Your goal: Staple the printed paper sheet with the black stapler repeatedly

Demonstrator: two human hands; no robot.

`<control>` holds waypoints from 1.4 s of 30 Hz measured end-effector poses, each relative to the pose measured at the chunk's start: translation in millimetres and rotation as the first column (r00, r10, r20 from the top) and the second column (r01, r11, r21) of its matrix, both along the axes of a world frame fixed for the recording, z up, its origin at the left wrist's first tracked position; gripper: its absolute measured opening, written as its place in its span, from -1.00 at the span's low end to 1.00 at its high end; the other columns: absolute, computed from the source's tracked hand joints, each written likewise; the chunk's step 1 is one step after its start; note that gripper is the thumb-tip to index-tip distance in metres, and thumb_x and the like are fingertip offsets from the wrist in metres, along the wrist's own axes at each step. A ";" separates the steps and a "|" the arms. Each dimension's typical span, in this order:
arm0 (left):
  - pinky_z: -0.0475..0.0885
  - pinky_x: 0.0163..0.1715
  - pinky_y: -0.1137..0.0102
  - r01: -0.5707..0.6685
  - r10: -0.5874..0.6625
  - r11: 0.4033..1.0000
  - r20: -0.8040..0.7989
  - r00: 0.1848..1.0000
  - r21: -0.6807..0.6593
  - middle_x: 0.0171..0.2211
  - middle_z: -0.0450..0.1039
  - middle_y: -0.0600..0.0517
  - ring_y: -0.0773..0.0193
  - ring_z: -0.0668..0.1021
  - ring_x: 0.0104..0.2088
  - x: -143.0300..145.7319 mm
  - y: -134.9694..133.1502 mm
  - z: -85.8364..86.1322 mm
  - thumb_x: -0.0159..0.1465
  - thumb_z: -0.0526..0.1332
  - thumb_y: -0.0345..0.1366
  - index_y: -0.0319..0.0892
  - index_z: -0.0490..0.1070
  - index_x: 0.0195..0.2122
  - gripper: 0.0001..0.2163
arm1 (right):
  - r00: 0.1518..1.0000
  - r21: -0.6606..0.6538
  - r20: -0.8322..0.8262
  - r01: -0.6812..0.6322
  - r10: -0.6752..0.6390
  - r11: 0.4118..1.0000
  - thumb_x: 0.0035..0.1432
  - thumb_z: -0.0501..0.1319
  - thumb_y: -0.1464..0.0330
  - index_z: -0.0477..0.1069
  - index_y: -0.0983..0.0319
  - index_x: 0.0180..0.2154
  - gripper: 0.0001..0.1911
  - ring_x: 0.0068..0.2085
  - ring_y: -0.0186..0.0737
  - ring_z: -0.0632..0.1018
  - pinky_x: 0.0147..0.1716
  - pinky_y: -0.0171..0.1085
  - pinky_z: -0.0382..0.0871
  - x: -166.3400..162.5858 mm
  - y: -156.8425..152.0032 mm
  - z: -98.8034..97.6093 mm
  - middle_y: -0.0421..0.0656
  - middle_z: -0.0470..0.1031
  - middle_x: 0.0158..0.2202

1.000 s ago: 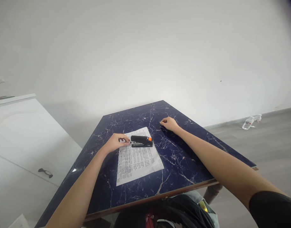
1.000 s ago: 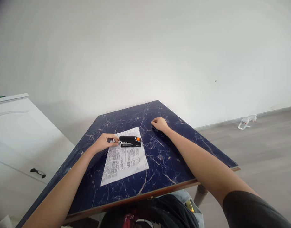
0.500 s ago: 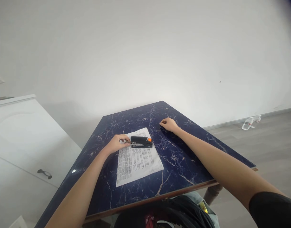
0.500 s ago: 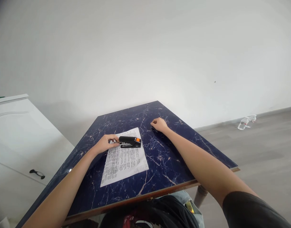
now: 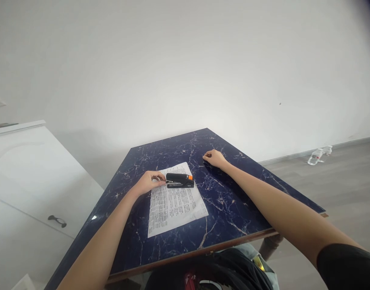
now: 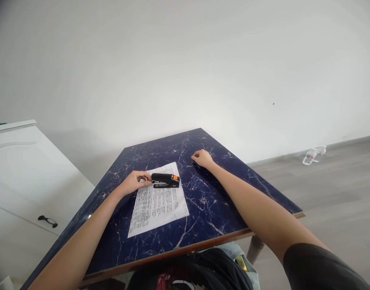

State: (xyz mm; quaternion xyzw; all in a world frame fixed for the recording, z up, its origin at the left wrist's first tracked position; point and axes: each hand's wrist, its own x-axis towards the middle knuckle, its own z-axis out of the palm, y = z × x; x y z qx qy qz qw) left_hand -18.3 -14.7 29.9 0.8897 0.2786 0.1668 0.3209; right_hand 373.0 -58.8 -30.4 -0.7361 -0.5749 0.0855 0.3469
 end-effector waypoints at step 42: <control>0.53 -0.13 0.27 0.049 -0.057 0.998 0.207 0.977 0.046 -0.30 0.63 0.04 0.15 0.67 -0.23 29.0 -0.3 -31.4 0.26 0.27 -0.27 -0.13 0.45 -0.24 -0.91 | 0.751 0.244 -0.159 -0.599 0.641 0.763 0.43 0.06 0.01 0.49 0.21 -0.30 -0.53 -0.28 -0.19 0.49 -0.25 -0.23 0.30 -135.8 -40.9 11.5 -0.14 0.52 -0.29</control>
